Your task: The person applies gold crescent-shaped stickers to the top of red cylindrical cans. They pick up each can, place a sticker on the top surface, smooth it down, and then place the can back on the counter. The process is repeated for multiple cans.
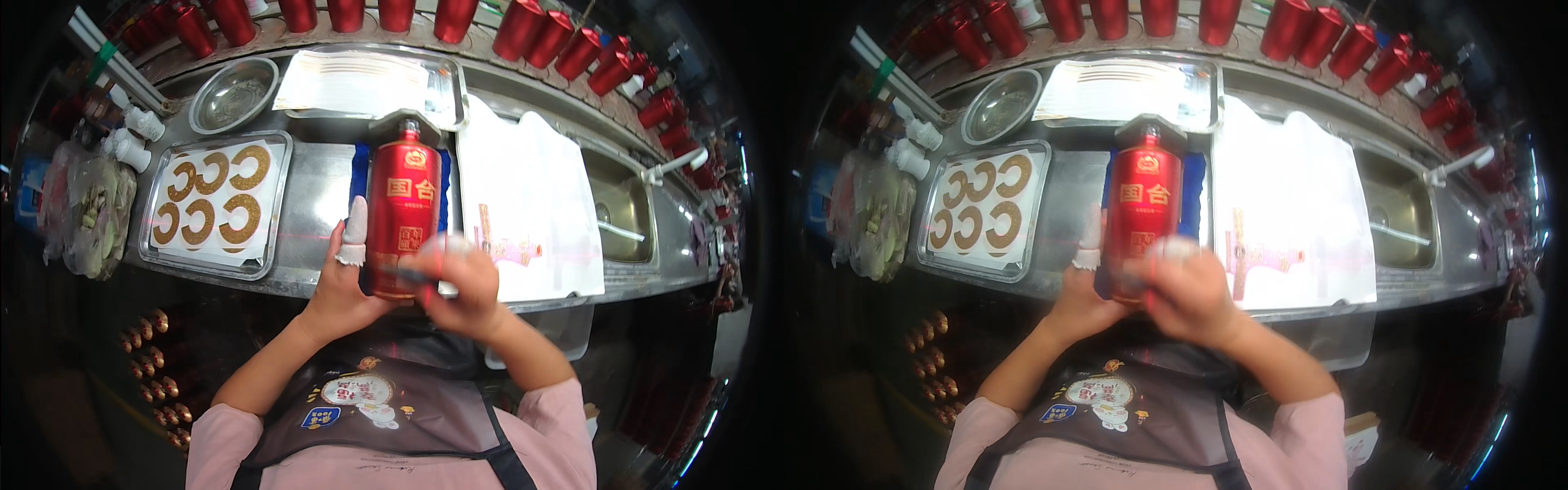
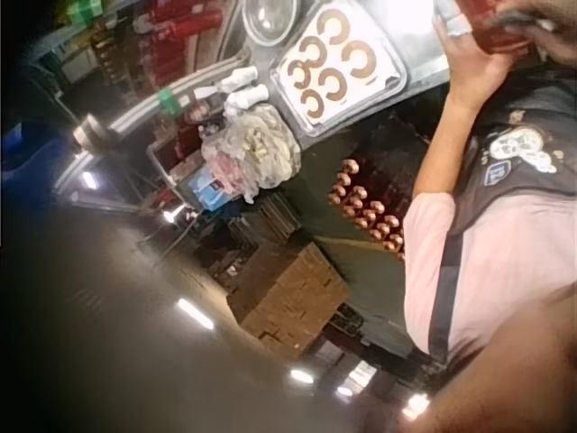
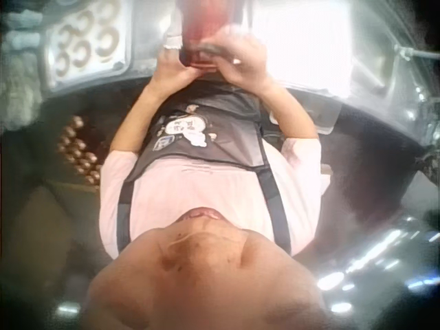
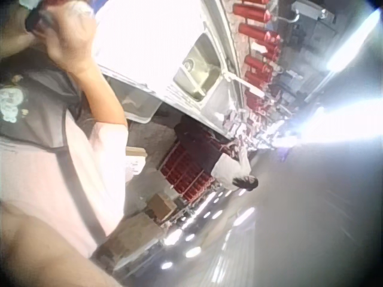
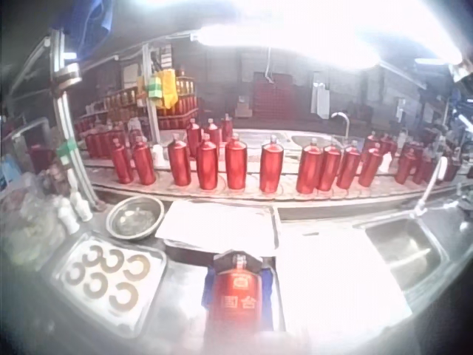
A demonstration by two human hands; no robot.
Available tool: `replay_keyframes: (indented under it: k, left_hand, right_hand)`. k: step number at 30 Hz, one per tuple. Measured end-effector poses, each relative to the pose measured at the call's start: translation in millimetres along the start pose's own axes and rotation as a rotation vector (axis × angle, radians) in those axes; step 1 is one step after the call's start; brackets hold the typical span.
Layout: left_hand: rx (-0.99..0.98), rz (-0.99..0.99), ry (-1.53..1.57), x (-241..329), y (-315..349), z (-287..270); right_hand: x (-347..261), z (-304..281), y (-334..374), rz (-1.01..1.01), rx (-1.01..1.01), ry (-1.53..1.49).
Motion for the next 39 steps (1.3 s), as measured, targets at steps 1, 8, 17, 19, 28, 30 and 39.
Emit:
replay_keyframes:
  k: [1,8,17,19,28,30,39]
  left_hand:
    - [0.028,-0.036,0.065,-4,1,-1]
    - [-0.078,-0.014,-0.085,-12,4,4]
    - [-0.126,-0.047,0.025,-18,0,6]
    - [-0.105,-0.084,0.120,-21,1,7]
    - [-0.104,-0.115,0.015,-13,3,4]
    - [0.024,0.019,-0.076,3,1,-6]
    - [-0.069,-0.120,0.104,-10,4,10]
  right_hand:
    - [20,-5,-14,0.097,0.030,-0.033]
    - [-26,-21,-18,-0.347,0.174,0.148]
    - [38,-29,-22,0.046,0.249,0.182]
    - [1,-15,6,-0.252,0.225,0.266]
    - [25,-30,30,0.203,0.265,0.022]
    - [-13,-19,43,-0.162,0.209,0.029]
    - [82,-25,92,0.743,0.418,-0.122]
Point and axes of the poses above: each hand's wrist, its own y-axis away from the middle knuckle, its own z-axis out of the palm, x = y × z, the point moved 9 cm from there along -y, towards the middle knuckle, and after that the axes turned 12 degrees about z, right-handed, at the moved point
